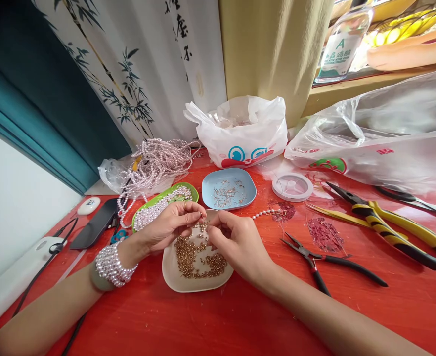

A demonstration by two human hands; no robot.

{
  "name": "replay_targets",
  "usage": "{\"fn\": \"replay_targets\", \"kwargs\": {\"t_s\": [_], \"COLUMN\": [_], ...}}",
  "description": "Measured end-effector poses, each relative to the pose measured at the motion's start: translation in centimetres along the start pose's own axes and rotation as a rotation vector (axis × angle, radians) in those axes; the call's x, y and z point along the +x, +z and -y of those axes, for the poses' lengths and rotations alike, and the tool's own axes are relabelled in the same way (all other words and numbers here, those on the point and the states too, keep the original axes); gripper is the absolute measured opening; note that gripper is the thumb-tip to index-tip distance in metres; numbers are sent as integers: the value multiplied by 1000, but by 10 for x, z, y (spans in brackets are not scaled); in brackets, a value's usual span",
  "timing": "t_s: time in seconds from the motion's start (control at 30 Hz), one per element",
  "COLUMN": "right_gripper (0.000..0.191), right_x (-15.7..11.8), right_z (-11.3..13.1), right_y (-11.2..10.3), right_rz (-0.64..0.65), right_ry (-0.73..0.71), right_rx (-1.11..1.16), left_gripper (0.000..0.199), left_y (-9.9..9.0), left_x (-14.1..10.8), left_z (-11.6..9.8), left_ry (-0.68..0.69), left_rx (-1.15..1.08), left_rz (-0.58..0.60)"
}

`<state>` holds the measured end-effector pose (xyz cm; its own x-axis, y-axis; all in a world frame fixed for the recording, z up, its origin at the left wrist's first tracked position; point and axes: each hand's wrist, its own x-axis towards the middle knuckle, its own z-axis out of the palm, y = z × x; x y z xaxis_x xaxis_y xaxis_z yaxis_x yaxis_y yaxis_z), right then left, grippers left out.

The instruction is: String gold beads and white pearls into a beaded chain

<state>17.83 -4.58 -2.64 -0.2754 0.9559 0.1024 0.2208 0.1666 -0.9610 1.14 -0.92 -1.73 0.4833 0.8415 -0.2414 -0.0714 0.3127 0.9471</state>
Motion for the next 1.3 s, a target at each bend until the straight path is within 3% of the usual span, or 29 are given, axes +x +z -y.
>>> {"fn": "replay_targets", "kwargs": {"t_s": [0.3, 0.53, 1.17, 1.3], "right_gripper": [15, 14, 17, 19], "right_x": [2, 1, 2, 3], "right_z": [0, -1, -2, -6], "right_y": [-1, -1, -1, 1], "right_rz": [-4, 6, 7, -22], "right_ry": [16, 22, -26, -38], "right_rx": [2, 11, 46, 35], "left_gripper": [9, 9, 20, 23], "left_y": [1, -2, -4, -23], "left_x": [2, 1, 1, 5], "left_z": [-2, -1, -6, -19], "left_ry": [57, 137, 121, 237], "left_rx": [39, 213, 257, 434], "left_rz": [-53, -82, -66, -207]}}
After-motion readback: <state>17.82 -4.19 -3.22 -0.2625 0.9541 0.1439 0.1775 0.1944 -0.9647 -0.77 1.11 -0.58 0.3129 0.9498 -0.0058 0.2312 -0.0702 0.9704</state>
